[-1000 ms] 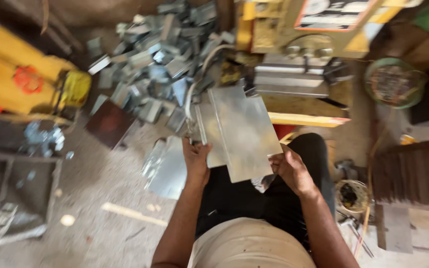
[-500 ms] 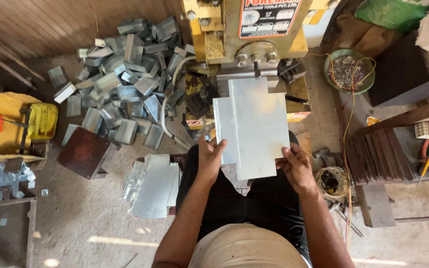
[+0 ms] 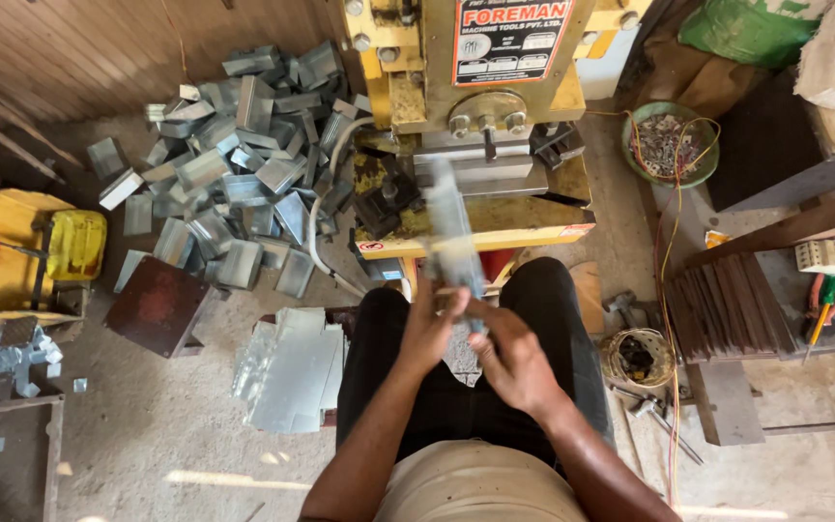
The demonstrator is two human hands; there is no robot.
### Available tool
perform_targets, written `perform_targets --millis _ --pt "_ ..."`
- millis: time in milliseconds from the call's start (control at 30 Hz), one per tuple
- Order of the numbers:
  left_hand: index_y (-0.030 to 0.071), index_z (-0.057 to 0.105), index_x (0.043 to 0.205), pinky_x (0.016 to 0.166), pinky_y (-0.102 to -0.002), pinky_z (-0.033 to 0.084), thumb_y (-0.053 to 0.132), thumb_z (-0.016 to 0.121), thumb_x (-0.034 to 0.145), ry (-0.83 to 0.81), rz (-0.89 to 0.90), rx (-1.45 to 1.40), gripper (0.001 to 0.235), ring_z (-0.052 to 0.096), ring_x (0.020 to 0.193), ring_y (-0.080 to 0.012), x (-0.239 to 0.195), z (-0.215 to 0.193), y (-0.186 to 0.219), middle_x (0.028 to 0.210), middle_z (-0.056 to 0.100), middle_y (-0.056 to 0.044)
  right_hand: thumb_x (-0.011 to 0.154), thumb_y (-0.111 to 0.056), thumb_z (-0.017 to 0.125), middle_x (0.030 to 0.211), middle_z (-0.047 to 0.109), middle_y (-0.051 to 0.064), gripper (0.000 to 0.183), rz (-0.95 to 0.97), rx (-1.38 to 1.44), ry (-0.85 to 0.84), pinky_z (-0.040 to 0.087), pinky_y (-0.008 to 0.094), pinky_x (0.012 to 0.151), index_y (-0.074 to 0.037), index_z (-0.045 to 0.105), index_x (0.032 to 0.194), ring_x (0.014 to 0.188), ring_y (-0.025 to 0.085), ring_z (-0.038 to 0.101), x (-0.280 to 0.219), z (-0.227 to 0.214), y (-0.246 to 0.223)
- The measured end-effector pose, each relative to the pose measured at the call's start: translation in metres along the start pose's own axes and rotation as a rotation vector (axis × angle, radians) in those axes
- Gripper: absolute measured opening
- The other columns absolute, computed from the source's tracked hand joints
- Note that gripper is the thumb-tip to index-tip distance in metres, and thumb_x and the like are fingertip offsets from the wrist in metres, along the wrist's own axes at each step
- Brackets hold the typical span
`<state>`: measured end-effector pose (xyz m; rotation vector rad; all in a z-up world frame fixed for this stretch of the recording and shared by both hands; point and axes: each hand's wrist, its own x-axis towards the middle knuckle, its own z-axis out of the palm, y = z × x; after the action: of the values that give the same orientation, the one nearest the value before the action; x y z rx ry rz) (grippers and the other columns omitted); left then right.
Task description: The person positions sheet metal pieces into a fabrication machine one at a time, using hands to align the metal against the guides before the machine presses or bends them.
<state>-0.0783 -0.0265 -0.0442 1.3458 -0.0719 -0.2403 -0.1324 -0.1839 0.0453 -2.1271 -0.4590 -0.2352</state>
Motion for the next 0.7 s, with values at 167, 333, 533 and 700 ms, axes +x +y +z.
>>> perform_targets --millis 167,333,533,700 --pt "-0.005 0.037 0.153 0.111 -0.044 0.045 0.010 0.070 0.100 0.132 0.137 -0.108 0.065 0.055 0.132 -0.0342 0.017 -0.023 -0.006 0.144 0.056 -0.023 0.096 -0.022 0.068 0.133 0.067 0.022 0.044 -0.024 -0.121 0.007 0.053 0.045 0.103 -0.002 0.063 0.135 0.120 0.035 0.066 0.003 -0.002 0.018" --pt "0.007 0.037 0.148 0.094 -0.047 0.054 0.016 0.066 0.085 0.028 -0.259 -0.296 0.070 0.062 0.119 -0.0296 0.047 -0.033 0.009 0.136 0.058 -0.015 0.094 -0.015 0.074 0.128 0.064 0.032 0.060 0.195 -0.390 0.369 0.052 0.049 0.092 0.010 0.051 0.143 0.110 0.043 0.064 0.015 -0.028 0.082" --pt "0.000 0.049 0.139 0.088 -0.041 0.056 0.028 0.068 0.106 0.150 0.119 0.112 0.048 0.067 0.114 -0.0288 0.077 -0.031 -0.032 0.129 0.067 -0.016 0.099 -0.012 0.062 0.096 0.071 0.011 0.045 0.655 0.892 0.300 0.056 0.026 0.060 0.008 0.054 0.139 0.073 0.016 0.072 0.031 -0.024 0.156" --pt "-0.001 0.055 0.133 0.050 -0.025 0.041 0.026 0.066 0.104 0.089 -0.018 -0.024 0.041 0.052 0.061 -0.0096 0.066 -0.036 -0.058 0.093 0.065 -0.009 0.104 -0.009 0.063 0.078 0.065 0.014 0.038 0.634 0.816 0.321 0.045 0.026 0.050 0.009 0.063 0.137 0.057 0.015 0.060 0.028 -0.023 0.185"
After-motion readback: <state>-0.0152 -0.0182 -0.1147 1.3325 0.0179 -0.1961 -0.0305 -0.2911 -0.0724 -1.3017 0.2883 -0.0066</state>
